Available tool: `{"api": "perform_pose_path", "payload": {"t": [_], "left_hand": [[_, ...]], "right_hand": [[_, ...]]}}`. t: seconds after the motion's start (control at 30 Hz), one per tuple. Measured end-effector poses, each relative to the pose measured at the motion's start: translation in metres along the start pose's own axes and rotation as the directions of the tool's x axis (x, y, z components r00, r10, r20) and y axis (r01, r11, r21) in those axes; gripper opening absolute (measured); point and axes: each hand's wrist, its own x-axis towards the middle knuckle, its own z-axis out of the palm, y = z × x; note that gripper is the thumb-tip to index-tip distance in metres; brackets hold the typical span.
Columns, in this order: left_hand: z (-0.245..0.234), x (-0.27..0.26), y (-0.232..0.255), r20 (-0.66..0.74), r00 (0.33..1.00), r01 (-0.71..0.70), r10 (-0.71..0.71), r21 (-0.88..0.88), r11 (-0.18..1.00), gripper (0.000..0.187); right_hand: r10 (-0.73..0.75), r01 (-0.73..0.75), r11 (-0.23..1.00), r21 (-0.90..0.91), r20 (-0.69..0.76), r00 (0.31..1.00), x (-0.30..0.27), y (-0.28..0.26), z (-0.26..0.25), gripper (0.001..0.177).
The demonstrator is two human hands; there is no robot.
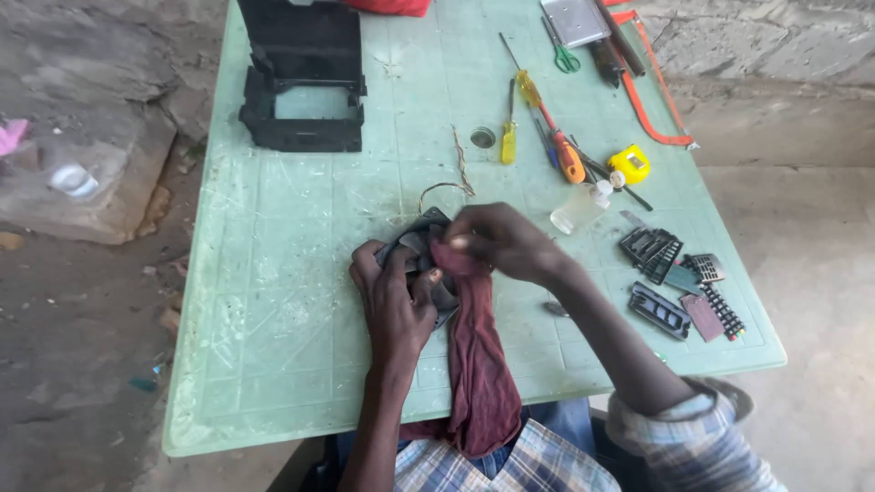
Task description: Cleaning a computer cooling fan using a cloth and a thin tool to remove dust from the blades and frame.
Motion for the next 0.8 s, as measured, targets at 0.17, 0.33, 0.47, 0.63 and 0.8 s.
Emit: {"api": "perform_pose_path", "payload": {"t": [0.17,0.33,0.47,0.63,0.8], "left_hand": [[-0.015,0.002,0.003,-0.061,0.998,-0.025,0.030,0.075,0.997,0.045],[-0.023,-0.001,0.024,0.015,0.997,0.072,-0.075,0.178,0.981,0.059],[-0.046,0.002,0.046,0.136,0.986,0.033,-0.100,0.424,0.905,0.063],[-0.075,0.039,0.067,0.019,0.996,0.065,-0.083,0.464,0.883,0.030],[-0.052,0.103,0.024,0.522,0.768,0.121,-0.372,0.452,0.884,0.069]], "right_hand": [[0.011,0.147,0.918,0.369,-0.394,0.919,-0.067,-0.020,0.010,0.027],[0.309,0.138,0.781,0.609,-0.569,0.763,-0.099,-0.017,0.035,0.019],[0.385,0.165,0.677,0.717,-0.537,0.751,-0.100,-0.003,0.039,0.015],[0.326,0.182,0.678,0.712,-0.513,0.794,-0.092,0.002,0.048,0.009],[0.315,0.223,0.656,0.721,-0.531,0.787,-0.086,-0.006,0.065,0.016]]}}
